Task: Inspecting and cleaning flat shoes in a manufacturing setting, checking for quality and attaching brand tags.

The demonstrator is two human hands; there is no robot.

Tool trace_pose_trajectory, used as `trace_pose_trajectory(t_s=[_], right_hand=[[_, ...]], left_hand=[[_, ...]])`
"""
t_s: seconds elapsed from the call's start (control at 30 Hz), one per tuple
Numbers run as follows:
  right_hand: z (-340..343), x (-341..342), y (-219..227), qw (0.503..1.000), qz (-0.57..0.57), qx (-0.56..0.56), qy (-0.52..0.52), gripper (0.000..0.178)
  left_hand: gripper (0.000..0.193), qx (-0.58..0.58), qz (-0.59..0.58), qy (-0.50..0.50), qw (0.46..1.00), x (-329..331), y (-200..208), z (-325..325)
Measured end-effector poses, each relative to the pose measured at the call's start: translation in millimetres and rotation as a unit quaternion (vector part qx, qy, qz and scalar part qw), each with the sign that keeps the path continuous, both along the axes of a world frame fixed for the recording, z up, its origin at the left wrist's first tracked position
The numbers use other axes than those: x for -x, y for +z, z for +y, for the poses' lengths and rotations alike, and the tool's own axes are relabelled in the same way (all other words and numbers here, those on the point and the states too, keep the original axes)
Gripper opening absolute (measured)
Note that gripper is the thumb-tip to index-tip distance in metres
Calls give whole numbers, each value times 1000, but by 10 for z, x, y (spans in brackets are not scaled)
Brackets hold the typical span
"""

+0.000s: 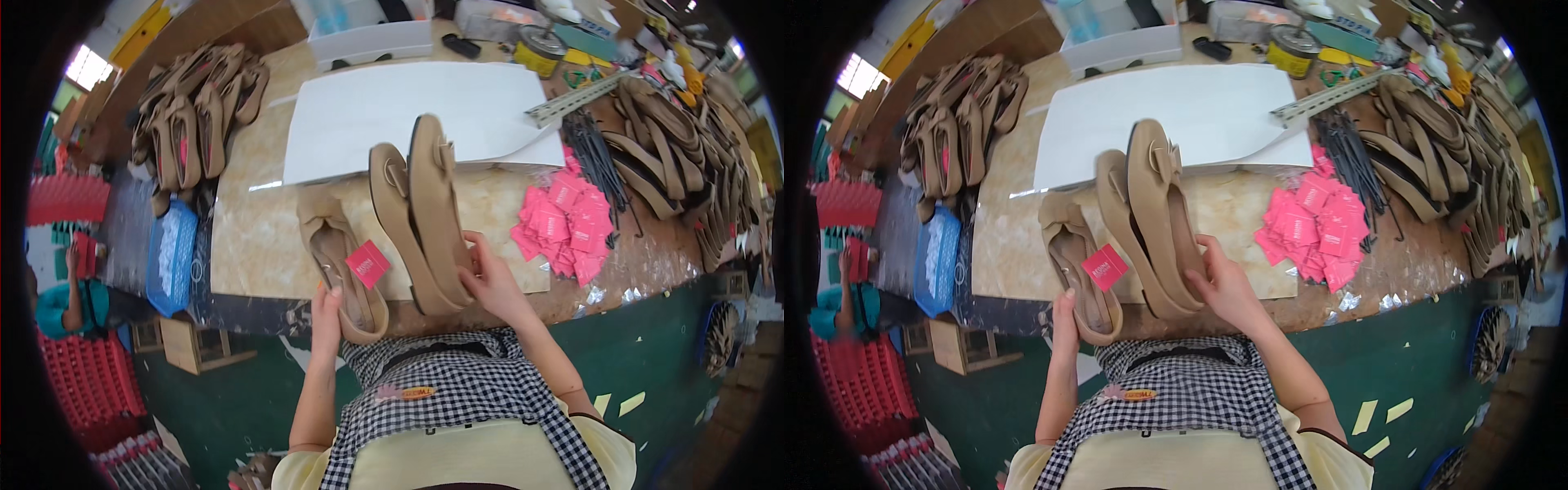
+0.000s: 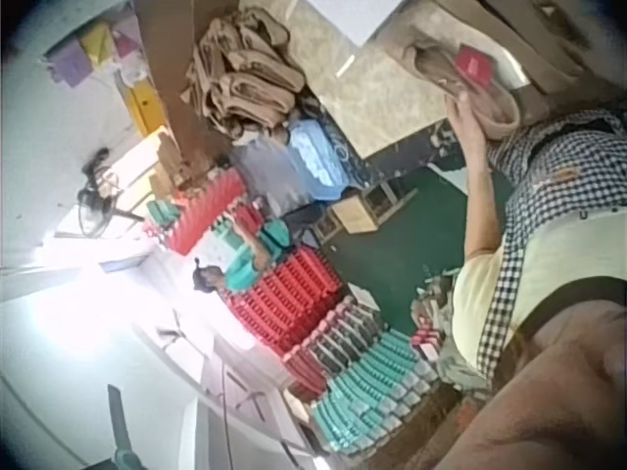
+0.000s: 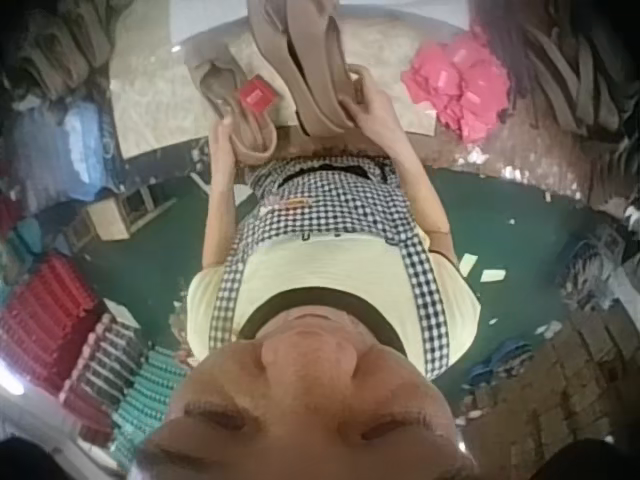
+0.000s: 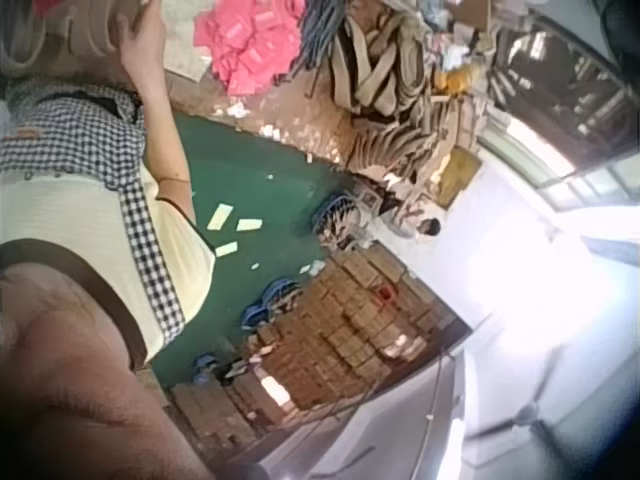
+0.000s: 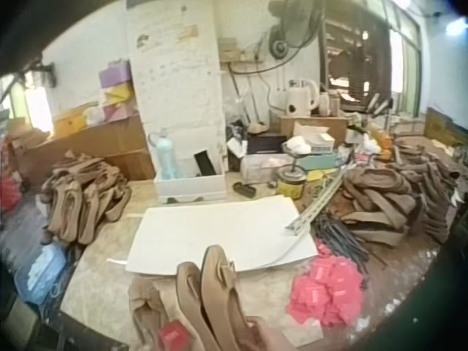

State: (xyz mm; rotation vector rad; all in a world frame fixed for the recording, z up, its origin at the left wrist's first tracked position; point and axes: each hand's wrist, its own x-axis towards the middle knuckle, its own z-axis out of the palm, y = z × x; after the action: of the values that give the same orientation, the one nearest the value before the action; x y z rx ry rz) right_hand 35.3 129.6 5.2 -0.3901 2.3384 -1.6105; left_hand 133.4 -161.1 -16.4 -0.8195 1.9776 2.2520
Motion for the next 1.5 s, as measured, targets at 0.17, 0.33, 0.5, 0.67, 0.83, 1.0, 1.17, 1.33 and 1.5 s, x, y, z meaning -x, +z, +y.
trace_pose_trajectory(t_s=[0.17,0.33,0.5,0.67,0.83,1.0,1.17,1.33,1.5], right_hand=[[-511,9,-269,994,-37,-87,53,40],[6,-51,254,988,-153,5,-11,37],[351,-100,-224,906,-266,269,-192,36],[788,-52,155,960,-137,136,-205,35],[927,-206,105,967,-154,47,-199,31],[829,-379,-212,956,-202,12,-215,34],[790,-292,-130,959,-198,12,-202,36],[654,-223,-196,969,-168,-20,-177,34],[565,-46,-90,971,-150,-73,-173,36]], left_hand=[[66,203,-7,51,978,-273,-33,-232],[70,197,34,47,979,-448,-191,-211],[74,253,-32,-115,960,286,152,406],[62,567,269,-299,719,444,485,690],[21,535,275,-540,589,471,299,1075],[21,444,390,-586,554,545,273,1185],[17,471,324,-650,500,672,282,1043],[24,479,236,-668,518,1028,391,924],[51,544,326,-463,619,2402,792,957]])
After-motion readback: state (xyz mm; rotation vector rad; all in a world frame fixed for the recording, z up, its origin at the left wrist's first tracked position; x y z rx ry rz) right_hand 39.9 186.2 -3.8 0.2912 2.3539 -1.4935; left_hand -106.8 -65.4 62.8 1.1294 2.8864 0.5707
